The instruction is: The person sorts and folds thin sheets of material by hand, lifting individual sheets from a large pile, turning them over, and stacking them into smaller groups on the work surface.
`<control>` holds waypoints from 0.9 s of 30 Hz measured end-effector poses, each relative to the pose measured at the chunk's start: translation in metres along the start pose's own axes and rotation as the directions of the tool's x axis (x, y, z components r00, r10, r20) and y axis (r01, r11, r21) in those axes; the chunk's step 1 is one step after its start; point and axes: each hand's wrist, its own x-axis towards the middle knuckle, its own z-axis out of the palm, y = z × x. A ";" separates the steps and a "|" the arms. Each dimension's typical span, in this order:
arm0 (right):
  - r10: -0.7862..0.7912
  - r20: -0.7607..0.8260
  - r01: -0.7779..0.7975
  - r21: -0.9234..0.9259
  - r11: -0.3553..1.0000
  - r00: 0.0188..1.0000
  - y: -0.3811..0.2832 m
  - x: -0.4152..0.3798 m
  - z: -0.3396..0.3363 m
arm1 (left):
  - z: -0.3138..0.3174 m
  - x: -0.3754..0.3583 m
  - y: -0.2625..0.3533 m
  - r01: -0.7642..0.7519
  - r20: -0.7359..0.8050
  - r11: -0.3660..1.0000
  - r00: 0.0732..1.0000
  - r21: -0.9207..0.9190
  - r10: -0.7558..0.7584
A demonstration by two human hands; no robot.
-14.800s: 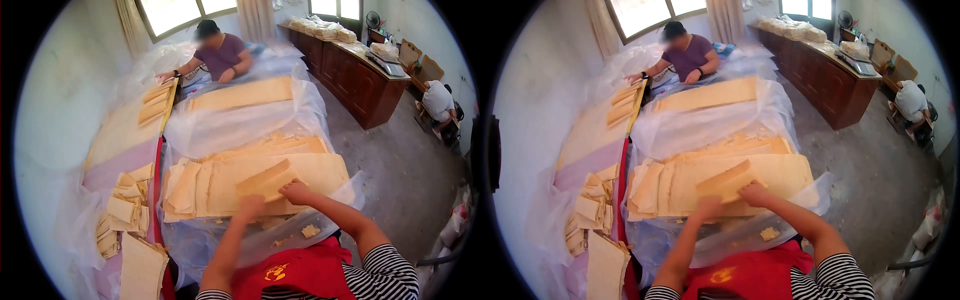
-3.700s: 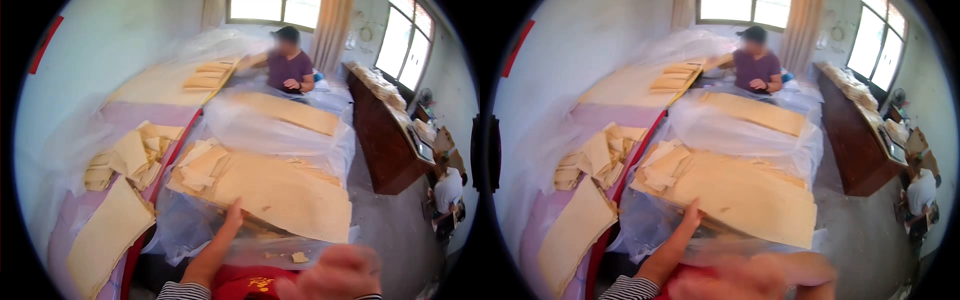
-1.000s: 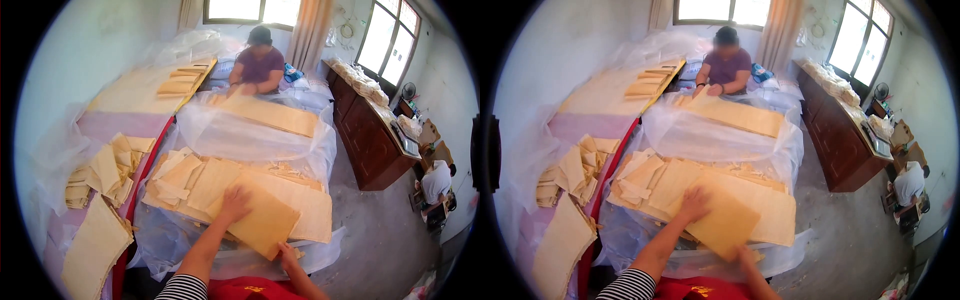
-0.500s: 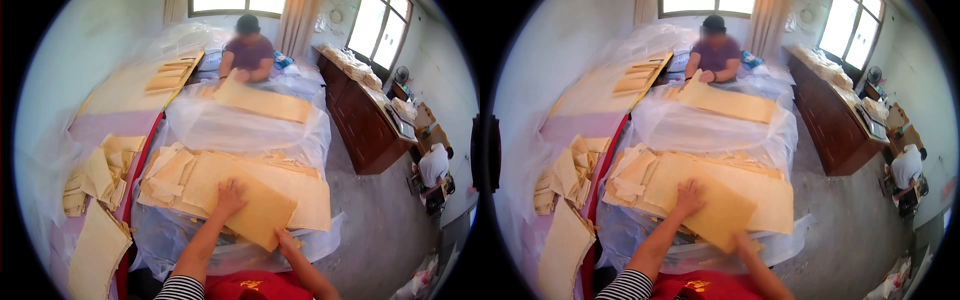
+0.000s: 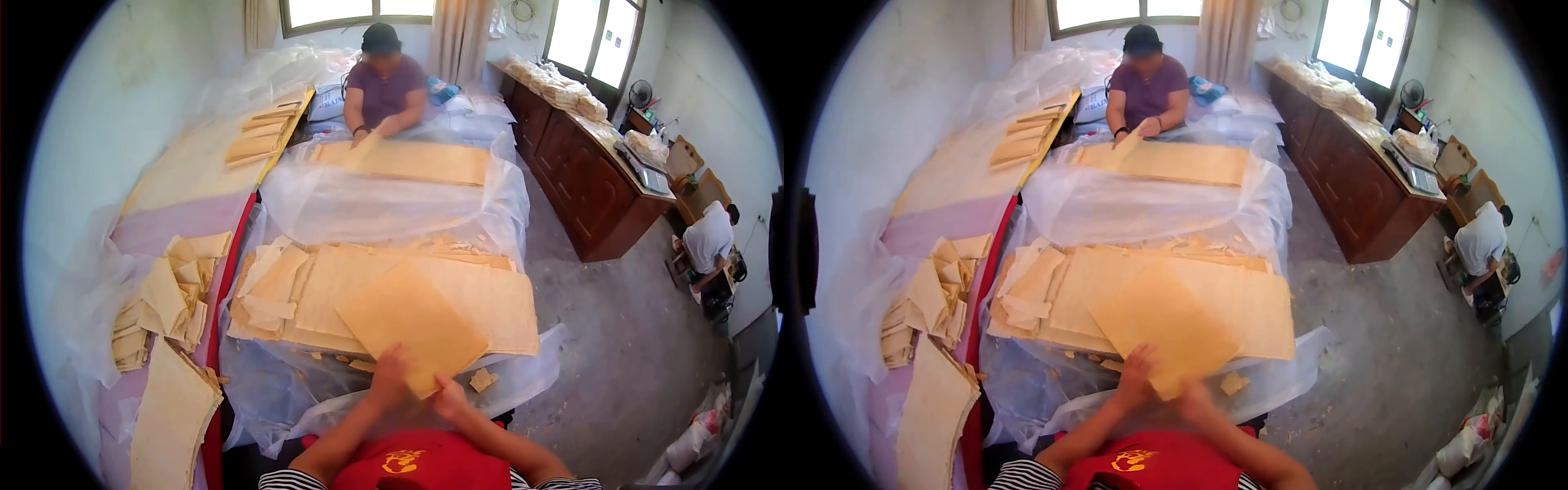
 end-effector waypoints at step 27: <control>-0.348 -0.097 0.158 -0.757 0.634 0.933 -0.120 0.006 -0.003 | 0.006 -0.003 -0.011 0.504 -0.096 0.766 0.808 -0.399 -0.581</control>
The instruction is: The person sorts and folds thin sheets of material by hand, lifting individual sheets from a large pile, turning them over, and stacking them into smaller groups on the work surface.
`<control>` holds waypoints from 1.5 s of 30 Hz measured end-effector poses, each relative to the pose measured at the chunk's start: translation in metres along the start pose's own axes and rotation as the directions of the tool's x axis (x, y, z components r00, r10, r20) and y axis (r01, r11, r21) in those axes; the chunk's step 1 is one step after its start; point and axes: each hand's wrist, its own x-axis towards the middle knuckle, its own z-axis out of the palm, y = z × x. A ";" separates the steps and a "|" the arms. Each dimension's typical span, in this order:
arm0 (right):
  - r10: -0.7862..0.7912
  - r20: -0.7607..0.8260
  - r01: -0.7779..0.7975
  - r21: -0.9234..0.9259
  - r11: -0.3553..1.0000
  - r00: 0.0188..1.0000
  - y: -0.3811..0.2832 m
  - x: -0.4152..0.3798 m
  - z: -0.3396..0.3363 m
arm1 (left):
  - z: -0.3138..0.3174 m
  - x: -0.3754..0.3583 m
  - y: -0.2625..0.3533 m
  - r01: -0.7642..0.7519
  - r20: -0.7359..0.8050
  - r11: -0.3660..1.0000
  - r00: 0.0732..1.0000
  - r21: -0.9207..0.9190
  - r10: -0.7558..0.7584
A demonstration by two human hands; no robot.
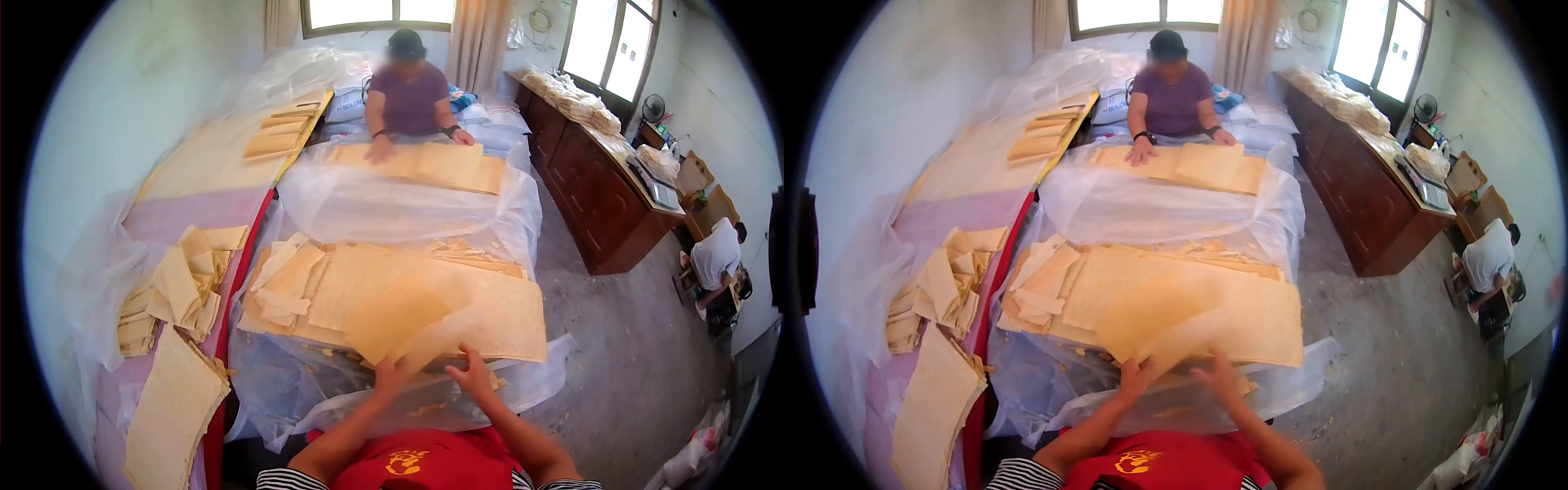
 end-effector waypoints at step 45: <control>0.496 0.324 -0.437 0.891 0.127 0.805 0.112 0.004 -0.004 | -0.027 0.105 -0.025 -0.754 0.624 0.392 0.656 0.526 0.424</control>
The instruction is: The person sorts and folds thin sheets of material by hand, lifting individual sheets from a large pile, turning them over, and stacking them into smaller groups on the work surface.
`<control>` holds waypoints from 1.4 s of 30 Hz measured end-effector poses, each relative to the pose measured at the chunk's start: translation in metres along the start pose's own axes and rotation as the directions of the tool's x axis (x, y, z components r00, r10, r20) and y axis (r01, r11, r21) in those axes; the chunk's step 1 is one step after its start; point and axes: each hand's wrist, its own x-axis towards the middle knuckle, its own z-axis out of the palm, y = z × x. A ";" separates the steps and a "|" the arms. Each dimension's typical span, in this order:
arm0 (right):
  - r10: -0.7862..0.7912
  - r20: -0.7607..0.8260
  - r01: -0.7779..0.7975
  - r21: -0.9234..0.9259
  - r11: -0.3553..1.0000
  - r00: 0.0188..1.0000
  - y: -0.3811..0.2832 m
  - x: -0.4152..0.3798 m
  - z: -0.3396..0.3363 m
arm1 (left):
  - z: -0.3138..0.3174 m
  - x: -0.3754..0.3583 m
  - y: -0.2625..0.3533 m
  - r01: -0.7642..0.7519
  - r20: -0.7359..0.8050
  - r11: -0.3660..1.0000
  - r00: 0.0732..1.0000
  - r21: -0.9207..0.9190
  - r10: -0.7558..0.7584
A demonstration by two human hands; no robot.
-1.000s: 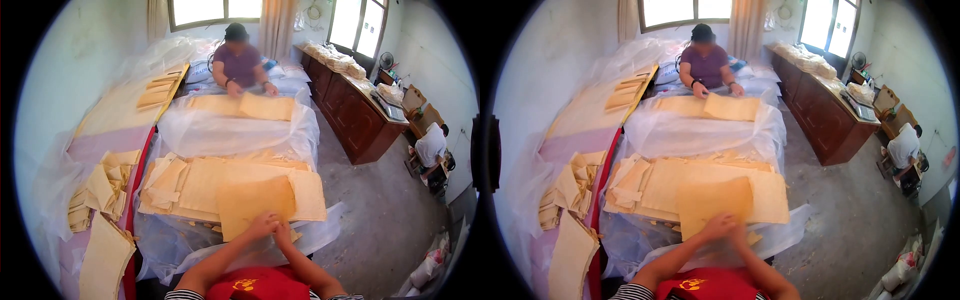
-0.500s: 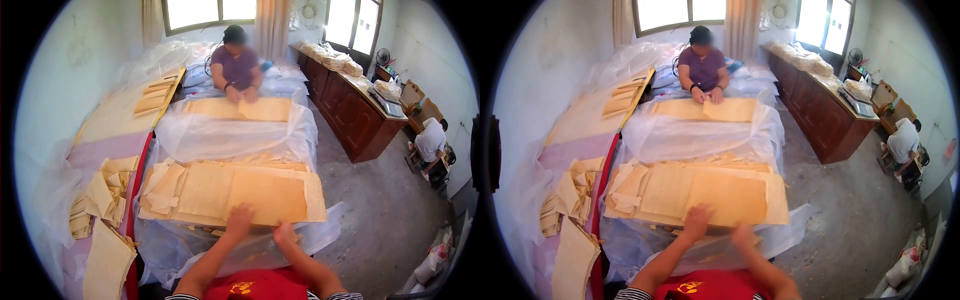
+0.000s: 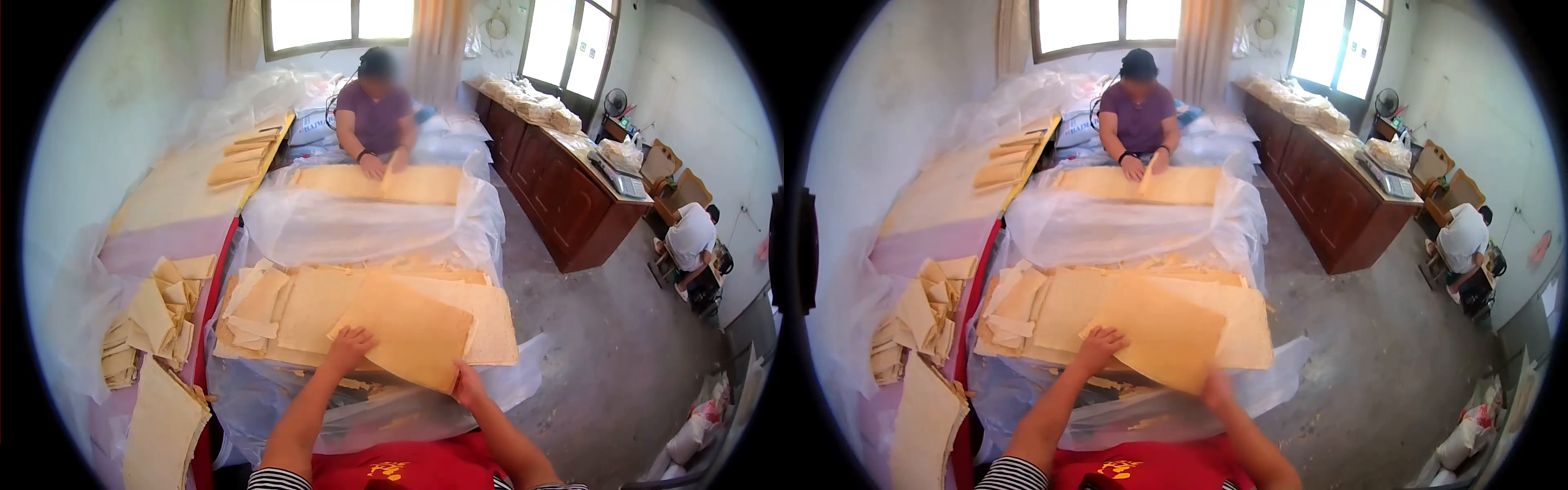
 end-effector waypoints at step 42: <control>0.231 0.823 0.667 -0.222 -0.711 0.519 -0.044 -0.005 0.165 | 0.065 -0.059 0.044 0.339 0.770 -0.717 0.469 -0.609 -0.432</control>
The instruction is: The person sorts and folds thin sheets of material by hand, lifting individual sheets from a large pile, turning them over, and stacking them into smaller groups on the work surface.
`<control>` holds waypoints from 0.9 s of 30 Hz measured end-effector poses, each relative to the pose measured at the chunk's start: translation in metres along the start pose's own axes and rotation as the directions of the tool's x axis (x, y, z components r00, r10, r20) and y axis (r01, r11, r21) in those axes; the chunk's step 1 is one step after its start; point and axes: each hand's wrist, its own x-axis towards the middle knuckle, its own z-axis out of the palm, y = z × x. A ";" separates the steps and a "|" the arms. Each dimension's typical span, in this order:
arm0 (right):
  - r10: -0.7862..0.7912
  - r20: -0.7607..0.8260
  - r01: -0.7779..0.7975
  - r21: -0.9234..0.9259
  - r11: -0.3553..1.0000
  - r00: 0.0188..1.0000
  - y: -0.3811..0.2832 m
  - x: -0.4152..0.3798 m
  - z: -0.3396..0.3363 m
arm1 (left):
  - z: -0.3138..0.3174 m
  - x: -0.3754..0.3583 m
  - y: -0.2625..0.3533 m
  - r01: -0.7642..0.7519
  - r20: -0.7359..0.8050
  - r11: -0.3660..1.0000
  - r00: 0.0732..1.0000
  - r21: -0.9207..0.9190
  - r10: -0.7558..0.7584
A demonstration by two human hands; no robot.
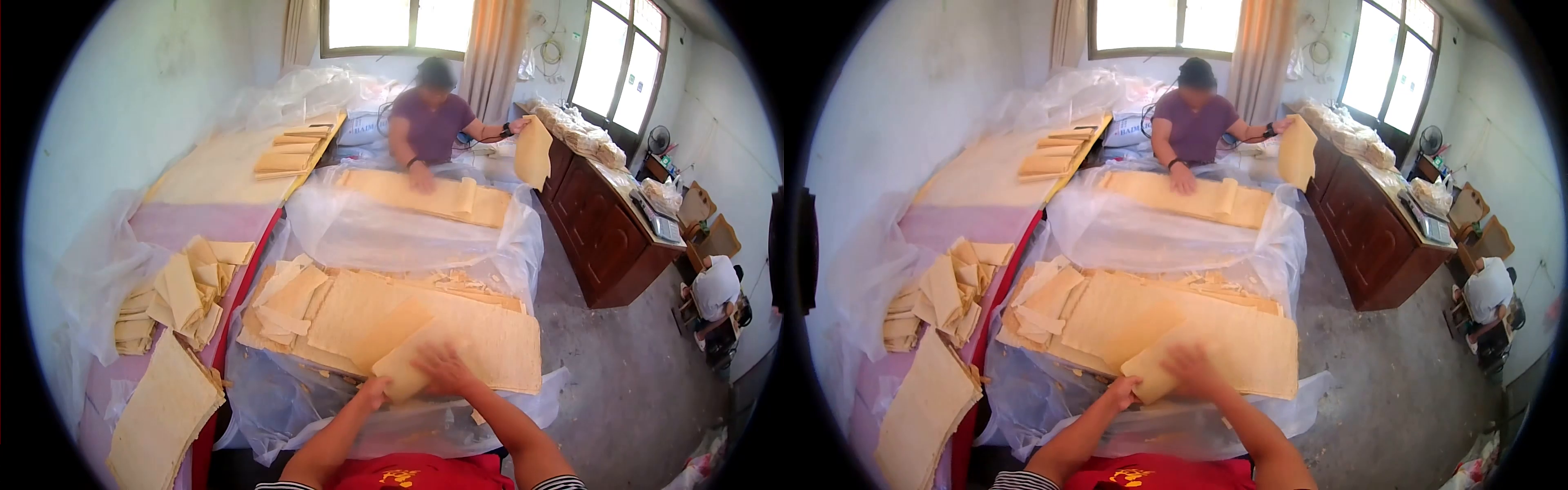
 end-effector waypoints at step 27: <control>0.156 0.353 -0.266 0.291 0.919 0.923 0.033 0.012 -0.027 | -0.015 -0.064 0.116 -0.402 0.293 0.423 0.908 0.812 0.301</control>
